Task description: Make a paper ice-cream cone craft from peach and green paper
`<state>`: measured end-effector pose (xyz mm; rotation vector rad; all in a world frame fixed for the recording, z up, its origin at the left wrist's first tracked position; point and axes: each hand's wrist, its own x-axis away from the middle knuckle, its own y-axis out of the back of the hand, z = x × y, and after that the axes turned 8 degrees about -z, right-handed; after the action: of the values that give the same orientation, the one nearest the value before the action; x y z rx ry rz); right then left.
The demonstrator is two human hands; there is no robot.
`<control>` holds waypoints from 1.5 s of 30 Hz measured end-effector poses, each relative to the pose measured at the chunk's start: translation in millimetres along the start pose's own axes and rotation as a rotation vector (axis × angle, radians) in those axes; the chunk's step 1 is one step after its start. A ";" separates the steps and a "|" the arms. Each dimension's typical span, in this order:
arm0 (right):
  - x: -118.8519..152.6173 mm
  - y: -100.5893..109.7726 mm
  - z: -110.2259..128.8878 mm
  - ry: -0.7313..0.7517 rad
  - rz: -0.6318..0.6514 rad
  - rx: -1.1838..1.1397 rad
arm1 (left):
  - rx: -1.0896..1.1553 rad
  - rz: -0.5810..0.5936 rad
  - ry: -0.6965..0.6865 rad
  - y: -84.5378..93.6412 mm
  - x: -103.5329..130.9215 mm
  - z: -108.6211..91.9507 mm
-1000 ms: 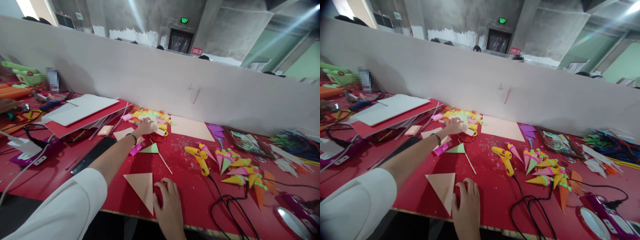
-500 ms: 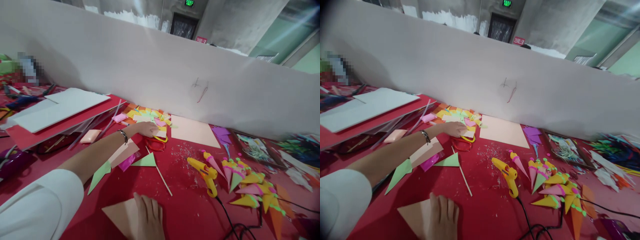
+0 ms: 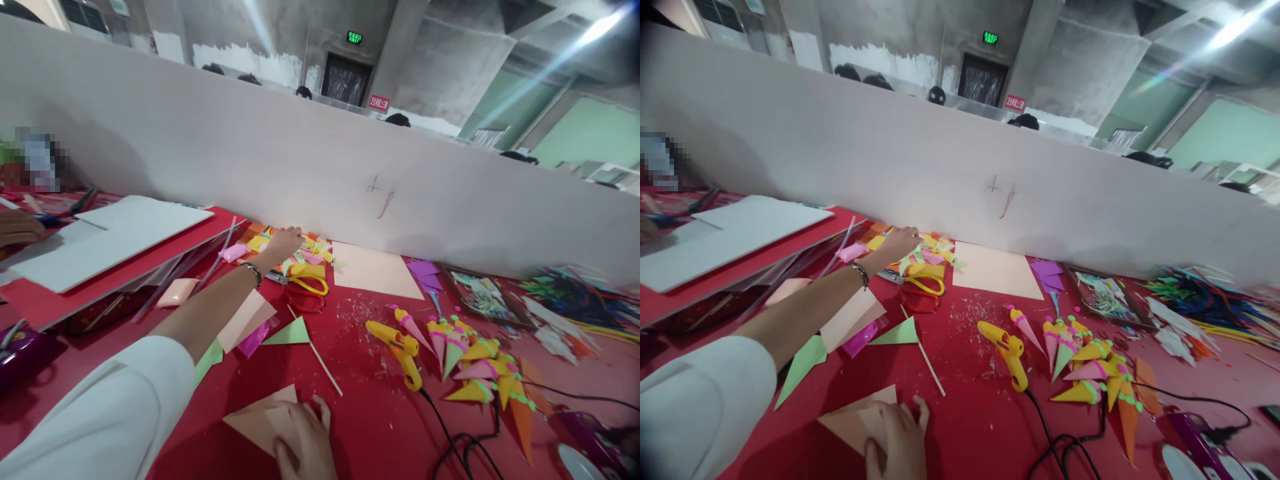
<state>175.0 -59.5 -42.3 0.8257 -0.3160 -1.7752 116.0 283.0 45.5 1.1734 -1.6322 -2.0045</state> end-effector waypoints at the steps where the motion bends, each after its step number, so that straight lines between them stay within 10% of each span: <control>1: -0.2 -0.4 -0.2 0.006 -0.021 0.003 | -0.018 -0.015 0.003 -0.8 1.1 -1.3; 9: -8.9 12.3 12.6 -0.004 0.027 0.045 | -0.019 0.004 -0.003 -0.2 31.7 -0.8; 15: -20.9 31.7 23.3 -0.161 0.137 -0.040 | 0.141 0.138 -0.315 67.6 53.2 -18.2; 21: -48.9 54.2 18.9 -0.049 0.138 -0.042 | 0.390 0.078 -0.692 113.0 157.0 -70.6; 25: -58.4 57.3 10.2 -0.037 0.233 -0.141 | 0.361 0.154 -0.696 104.2 214.2 -86.6; 32: -53.2 53.4 -2.8 -0.010 0.419 -0.175 | 0.169 -0.066 -0.710 74.8 248.8 -99.5; 45: -11.5 68.3 -5.7 0.308 0.339 0.320 | 0.148 0.253 -0.422 79.4 272.6 -121.5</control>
<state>230.3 -72.8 -2.4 1.1803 -0.5101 -1.2769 16.7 -6.9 7.1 0.5655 -2.0388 -2.0869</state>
